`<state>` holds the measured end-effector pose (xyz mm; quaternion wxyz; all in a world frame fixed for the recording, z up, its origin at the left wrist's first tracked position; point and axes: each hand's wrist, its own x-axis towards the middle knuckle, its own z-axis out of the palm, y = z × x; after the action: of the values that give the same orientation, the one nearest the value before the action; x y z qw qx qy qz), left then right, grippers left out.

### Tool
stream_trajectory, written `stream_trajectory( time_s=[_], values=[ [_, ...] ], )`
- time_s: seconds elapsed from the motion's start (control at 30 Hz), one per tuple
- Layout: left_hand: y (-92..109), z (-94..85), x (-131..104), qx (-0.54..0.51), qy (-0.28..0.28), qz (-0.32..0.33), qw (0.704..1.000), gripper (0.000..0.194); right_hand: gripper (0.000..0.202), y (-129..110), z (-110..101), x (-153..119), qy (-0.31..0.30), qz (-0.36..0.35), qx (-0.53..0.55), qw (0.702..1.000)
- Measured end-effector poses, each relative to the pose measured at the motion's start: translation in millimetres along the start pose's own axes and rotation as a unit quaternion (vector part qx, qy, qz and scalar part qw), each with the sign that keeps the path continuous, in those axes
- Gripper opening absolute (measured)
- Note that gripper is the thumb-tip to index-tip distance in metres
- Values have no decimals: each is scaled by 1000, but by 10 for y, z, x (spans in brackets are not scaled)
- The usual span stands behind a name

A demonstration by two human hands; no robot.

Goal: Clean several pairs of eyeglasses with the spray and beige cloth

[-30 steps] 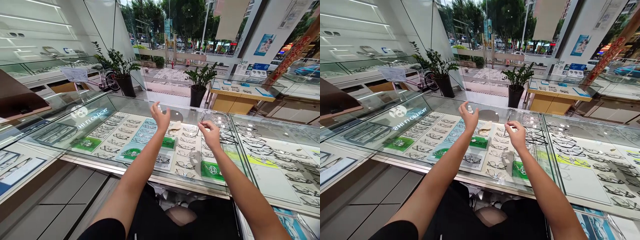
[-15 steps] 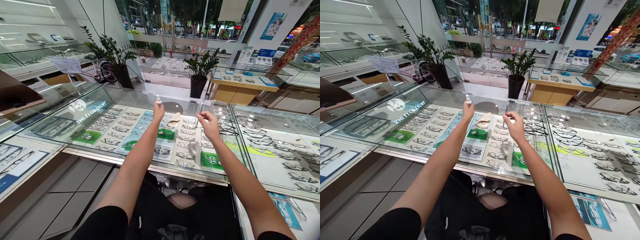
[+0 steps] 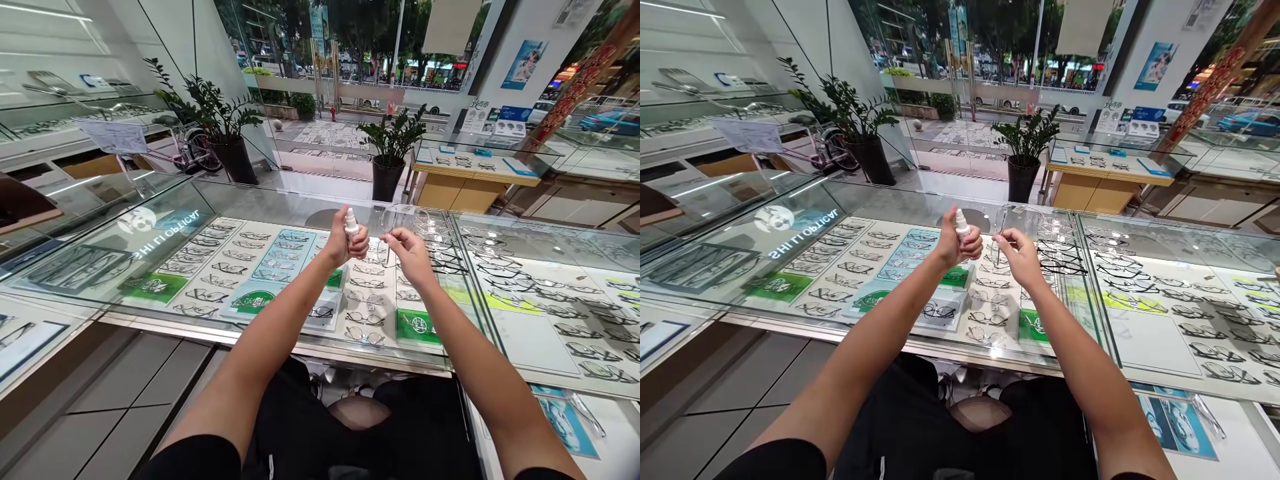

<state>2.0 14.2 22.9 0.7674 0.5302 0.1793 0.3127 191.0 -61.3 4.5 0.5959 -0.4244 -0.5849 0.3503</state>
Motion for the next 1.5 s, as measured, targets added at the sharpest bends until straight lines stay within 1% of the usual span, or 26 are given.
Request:
stream_trajectory(
  time_s=[0.07,0.13,0.23,0.3,0.4,0.5,0.57,0.63,0.77,0.83,0.97,1.07,1.1,1.13,1.17,1.2,1.23,1.27,1.33,1.37,1.43,1.5],
  values=[
    [-36,-4,15,26,21,7,999,84,41,-4,8,-7,-12,8,7,1000],
    [-85,-5,41,74,66,18,995,82,41,-7,12,-11,-22,19,15,999],
    [-154,7,76,156,124,45,979,76,41,-16,12,-8,-31,37,24,999],
    [-181,21,87,190,141,55,970,73,41,-22,12,-6,-36,44,28,998],
    [-192,37,83,214,160,54,962,71,40,-20,17,-15,-47,49,31,997],
    [-181,45,61,225,157,49,960,69,36,-14,23,-28,-58,56,32,996],
    [-171,44,45,224,146,48,962,69,34,-17,16,-22,-53,52,37,997],
    [-163,42,34,246,137,47,958,70,34,-25,-8,1,-29,48,45,997],
    [-167,54,29,340,108,40,933,74,36,-27,-87,73,37,52,85,994],
    [-180,77,26,356,97,35,929,75,36,-20,-117,97,52,57,105,991],
    [-208,133,7,371,82,23,925,76,35,-21,-126,105,55,62,108,991],
    [-193,106,3,368,88,26,925,78,36,-35,-118,95,49,60,93,993],
    [-174,63,7,361,101,36,926,78,37,-39,-118,92,49,61,88,993],
    [-148,-2,15,355,126,52,925,78,37,-42,-121,89,49,63,83,993],
    [-116,-88,24,348,164,73,920,76,38,-45,-125,88,50,65,78,994],
    [-81,-196,35,355,215,95,905,72,39,-46,-129,87,51,66,75,994],
    [-45,-320,45,374,286,117,874,62,39,-45,-133,88,51,67,72,994],
    [-11,-456,54,396,360,131,835,49,40,-43,-137,89,51,67,70,994],
    [37,-737,60,406,445,125,788,23,41,-35,-141,91,49,65,66,994],
    [47,-868,56,410,485,115,763,14,42,-30,-142,92,47,65,63,995],
    [39,-1092,34,412,529,96,735,14,41,-15,-143,92,43,65,57,995],
    [0,-1250,-2,413,546,76,724,16,39,3,-144,91,41,63,59,995]
  ],
)
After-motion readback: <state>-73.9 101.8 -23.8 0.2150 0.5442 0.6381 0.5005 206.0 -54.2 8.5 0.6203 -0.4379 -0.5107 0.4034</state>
